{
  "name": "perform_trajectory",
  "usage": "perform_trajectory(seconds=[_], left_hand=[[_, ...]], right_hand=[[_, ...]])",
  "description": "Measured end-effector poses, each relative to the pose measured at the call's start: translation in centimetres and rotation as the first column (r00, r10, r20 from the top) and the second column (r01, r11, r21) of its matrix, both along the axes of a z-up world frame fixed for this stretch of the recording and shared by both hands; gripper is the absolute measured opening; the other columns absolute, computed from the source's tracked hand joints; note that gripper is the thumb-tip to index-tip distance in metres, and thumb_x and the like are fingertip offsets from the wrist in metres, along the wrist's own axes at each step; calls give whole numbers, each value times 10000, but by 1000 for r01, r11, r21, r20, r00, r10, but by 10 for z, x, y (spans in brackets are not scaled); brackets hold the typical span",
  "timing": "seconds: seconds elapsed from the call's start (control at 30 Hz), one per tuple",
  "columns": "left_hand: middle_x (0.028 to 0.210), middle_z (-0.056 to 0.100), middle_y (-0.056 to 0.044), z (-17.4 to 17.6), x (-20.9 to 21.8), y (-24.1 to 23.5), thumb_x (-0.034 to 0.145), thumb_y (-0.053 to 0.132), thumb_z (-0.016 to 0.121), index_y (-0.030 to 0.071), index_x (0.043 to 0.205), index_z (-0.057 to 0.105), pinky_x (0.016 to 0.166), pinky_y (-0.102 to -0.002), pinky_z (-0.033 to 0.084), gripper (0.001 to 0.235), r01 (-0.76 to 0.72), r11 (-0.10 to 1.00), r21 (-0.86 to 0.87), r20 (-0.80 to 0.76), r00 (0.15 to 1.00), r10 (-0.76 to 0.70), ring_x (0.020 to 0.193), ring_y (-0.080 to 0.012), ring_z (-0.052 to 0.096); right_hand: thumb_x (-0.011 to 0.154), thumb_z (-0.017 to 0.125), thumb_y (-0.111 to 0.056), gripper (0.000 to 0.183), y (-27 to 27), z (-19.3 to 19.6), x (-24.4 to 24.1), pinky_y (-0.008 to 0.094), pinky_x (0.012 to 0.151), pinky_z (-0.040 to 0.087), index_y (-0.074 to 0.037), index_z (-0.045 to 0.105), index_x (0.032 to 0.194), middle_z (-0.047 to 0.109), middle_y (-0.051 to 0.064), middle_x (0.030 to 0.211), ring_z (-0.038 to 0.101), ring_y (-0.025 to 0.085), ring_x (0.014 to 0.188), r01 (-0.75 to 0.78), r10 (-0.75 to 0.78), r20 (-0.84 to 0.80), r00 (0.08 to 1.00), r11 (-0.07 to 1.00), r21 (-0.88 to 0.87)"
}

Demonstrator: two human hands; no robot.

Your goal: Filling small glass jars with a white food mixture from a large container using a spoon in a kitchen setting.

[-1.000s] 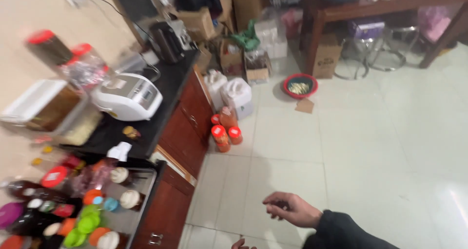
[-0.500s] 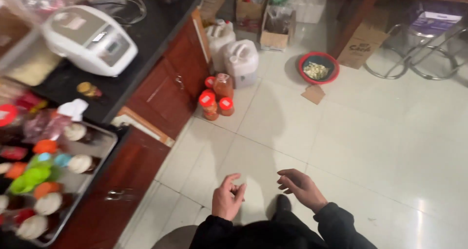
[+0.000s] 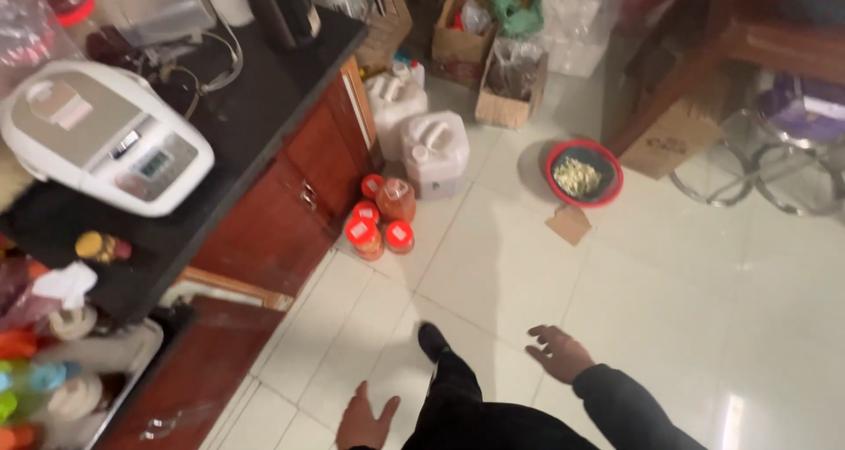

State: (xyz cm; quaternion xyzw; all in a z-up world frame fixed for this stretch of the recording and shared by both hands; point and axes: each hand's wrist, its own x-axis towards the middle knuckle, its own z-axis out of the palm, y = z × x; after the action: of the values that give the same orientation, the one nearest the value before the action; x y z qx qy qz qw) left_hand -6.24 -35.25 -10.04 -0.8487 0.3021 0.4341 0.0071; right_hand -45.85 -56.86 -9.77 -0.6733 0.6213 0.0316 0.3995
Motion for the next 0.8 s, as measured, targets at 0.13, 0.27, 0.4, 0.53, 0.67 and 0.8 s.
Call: perform_trajectory(seconds=[0.13, 0.27, 0.4, 0.53, 0.67, 0.8], left_hand=[[1541, 554, -42, 45, -6, -107, 886, 701, 621, 216, 1589, 363, 1184, -400, 438, 892, -55, 964, -260, -52, 998, 43, 1434, -235, 531], [1434, 649, -46, 96, -3, -197, 895, 621, 659, 205, 1537, 454, 1110, -399, 471, 792, -79, 865, -495, -114, 993, 26, 1344, -222, 600], [1318, 718, 5, 78, 15, -217, 906, 561, 680, 247, 1482, 527, 1010, -352, 523, 673, -211, 760, -615, -75, 975, 210, 1224, -175, 676], [1287, 730, 21, 60, 14, -198, 894, 570, 696, 269, 1455, 546, 997, -397, 529, 654, -398, 687, -608, 15, 860, 511, 1222, -204, 654], [1284, 752, 13, 67, -8, -143, 842, 599, 735, 300, 1369, 612, 994, -359, 549, 619, -657, 570, -494, -26, 666, 745, 1177, -234, 707], [1125, 801, 41, 19, -11, -99, 812, 629, 754, 306, 1243, 659, 902, -366, 590, 547, -712, 497, -496, 59, 544, 837, 1065, -195, 763]], right_hand=[[935, 677, -499, 434, -70, 39, 92, 327, 875, 615, -277, 670, 1308, 753, -16, 1154, 760, 160, 942, -246, 236, 138, 962, 967, 66], [931, 679, -479, 392, -141, 51, 150, 320, 898, 563, -310, 662, 1283, 750, -67, 1111, 750, 133, 925, -439, 445, 112, 889, 895, -76], [939, 683, -486, 419, -210, 17, 193, 322, 816, 578, -218, 678, 1261, 750, -10, 1040, 738, 157, 831, -613, 646, 250, 721, 763, -205], [908, 723, -426, 333, -278, -17, 245, 257, 802, 571, -273, 725, 1204, 798, -63, 933, 710, 99, 782, -731, 720, 261, 643, 679, -74], [916, 699, -474, 355, -305, 13, 314, 241, 808, 582, -292, 730, 1219, 809, -75, 984, 709, 96, 834, -878, 862, 169, 479, 467, 106], [922, 699, -434, 317, -299, 39, 411, 245, 861, 561, -231, 765, 1156, 793, -48, 1015, 729, 98, 876, -903, 861, 313, 402, 429, -20]])
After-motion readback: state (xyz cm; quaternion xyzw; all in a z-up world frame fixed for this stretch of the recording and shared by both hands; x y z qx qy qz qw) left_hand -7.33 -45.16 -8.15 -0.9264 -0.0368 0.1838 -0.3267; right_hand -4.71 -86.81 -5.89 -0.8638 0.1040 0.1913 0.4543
